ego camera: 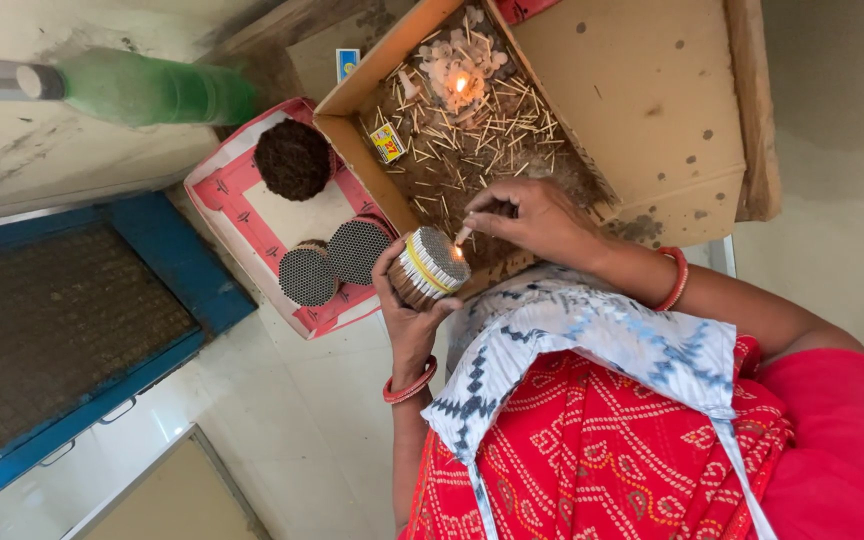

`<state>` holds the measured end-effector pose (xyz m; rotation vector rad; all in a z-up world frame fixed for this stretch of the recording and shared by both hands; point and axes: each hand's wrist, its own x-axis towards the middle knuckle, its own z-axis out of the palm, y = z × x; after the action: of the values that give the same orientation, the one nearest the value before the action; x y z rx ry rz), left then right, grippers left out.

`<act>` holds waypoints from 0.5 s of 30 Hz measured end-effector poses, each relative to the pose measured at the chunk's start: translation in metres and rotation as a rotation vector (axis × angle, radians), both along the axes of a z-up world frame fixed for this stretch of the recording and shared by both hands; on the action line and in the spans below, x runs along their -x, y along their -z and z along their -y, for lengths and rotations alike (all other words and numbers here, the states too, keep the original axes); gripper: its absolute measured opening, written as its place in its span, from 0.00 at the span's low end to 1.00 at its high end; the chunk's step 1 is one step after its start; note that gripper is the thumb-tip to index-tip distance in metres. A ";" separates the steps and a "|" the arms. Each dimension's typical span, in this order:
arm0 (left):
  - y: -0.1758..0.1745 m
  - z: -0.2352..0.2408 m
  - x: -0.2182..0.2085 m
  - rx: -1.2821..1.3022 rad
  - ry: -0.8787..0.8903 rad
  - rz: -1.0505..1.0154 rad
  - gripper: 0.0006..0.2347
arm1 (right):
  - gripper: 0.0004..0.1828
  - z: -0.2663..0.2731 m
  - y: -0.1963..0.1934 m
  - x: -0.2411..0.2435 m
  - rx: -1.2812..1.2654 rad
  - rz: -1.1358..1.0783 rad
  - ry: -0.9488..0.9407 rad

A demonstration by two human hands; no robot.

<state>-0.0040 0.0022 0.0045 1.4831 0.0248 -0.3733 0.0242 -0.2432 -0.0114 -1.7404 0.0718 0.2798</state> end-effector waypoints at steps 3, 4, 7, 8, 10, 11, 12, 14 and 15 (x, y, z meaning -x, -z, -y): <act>0.000 0.000 0.001 -0.009 0.004 -0.008 0.44 | 0.14 -0.001 0.005 -0.007 0.017 0.046 0.037; 0.000 -0.001 0.001 -0.027 0.012 0.010 0.44 | 0.14 -0.001 0.005 -0.009 0.024 0.060 0.043; 0.001 -0.001 0.002 -0.043 0.022 0.028 0.44 | 0.14 -0.002 -0.004 -0.007 -0.134 -0.030 0.047; 0.000 -0.001 0.002 -0.044 0.020 0.027 0.44 | 0.14 -0.002 -0.007 -0.008 -0.135 -0.030 0.044; -0.002 0.000 0.002 -0.001 0.003 -0.041 0.44 | 0.14 -0.002 -0.014 -0.010 -0.194 -0.040 0.080; -0.001 0.000 0.003 0.000 0.006 -0.040 0.44 | 0.14 -0.003 -0.010 -0.013 -0.193 -0.039 0.083; 0.000 -0.001 0.003 -0.024 0.017 -0.021 0.44 | 0.14 -0.004 -0.007 -0.016 -0.103 0.037 0.085; 0.001 0.000 0.003 -0.047 0.029 -0.001 0.44 | 0.14 -0.004 -0.003 -0.019 -0.011 0.113 0.087; 0.000 0.000 0.003 -0.057 0.033 0.009 0.44 | 0.14 -0.004 -0.002 -0.019 0.019 0.122 0.079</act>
<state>-0.0072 0.0024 0.0044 1.5427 0.0043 -0.3954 0.0434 -0.2391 -0.0095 -1.7650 0.0543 0.1153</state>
